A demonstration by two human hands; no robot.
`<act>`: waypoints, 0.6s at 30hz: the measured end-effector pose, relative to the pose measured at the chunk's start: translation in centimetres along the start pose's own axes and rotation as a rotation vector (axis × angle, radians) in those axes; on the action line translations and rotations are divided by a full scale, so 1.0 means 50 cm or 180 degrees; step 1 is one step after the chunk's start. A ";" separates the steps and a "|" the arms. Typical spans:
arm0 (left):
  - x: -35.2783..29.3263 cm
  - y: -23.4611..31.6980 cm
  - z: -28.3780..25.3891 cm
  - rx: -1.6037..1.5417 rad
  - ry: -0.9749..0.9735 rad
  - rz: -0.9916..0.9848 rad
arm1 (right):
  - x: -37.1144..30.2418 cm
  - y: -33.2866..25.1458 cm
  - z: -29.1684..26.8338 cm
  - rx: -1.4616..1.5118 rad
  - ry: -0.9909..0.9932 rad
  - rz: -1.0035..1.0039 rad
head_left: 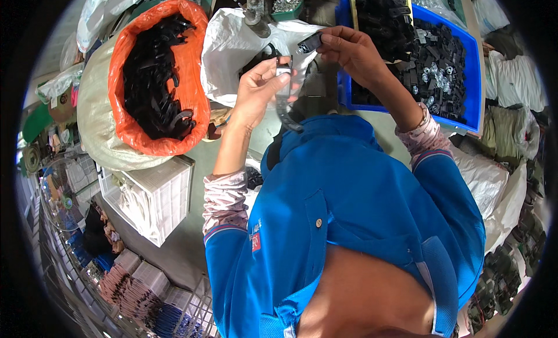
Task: The person repeatedly picks small black plastic parts from a blue bin and a white sack, joins them by hand, and places the assembled units into a yellow bowl. The person also transfers a batch of parts from the bowl into a white sack.
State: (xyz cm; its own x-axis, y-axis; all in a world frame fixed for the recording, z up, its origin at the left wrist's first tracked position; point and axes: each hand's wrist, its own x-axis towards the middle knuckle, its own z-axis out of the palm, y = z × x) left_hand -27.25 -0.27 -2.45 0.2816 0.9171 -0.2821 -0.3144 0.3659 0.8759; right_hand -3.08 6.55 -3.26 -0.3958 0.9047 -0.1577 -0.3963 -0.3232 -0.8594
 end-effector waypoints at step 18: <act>0.012 -0.019 0.054 0.0445 -0.0124 -0.0244 | -0.012 -0.021 -0.010 -0.1306 -0.0422 -0.0023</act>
State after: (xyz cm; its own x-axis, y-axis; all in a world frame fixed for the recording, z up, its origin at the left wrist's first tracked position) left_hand -24.36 -0.48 -2.38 0.3356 0.8796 -0.3371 -0.1623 0.4065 0.8991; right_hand -2.01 6.51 -2.50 -0.5079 0.8544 -0.1101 -0.0477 -0.1555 -0.9867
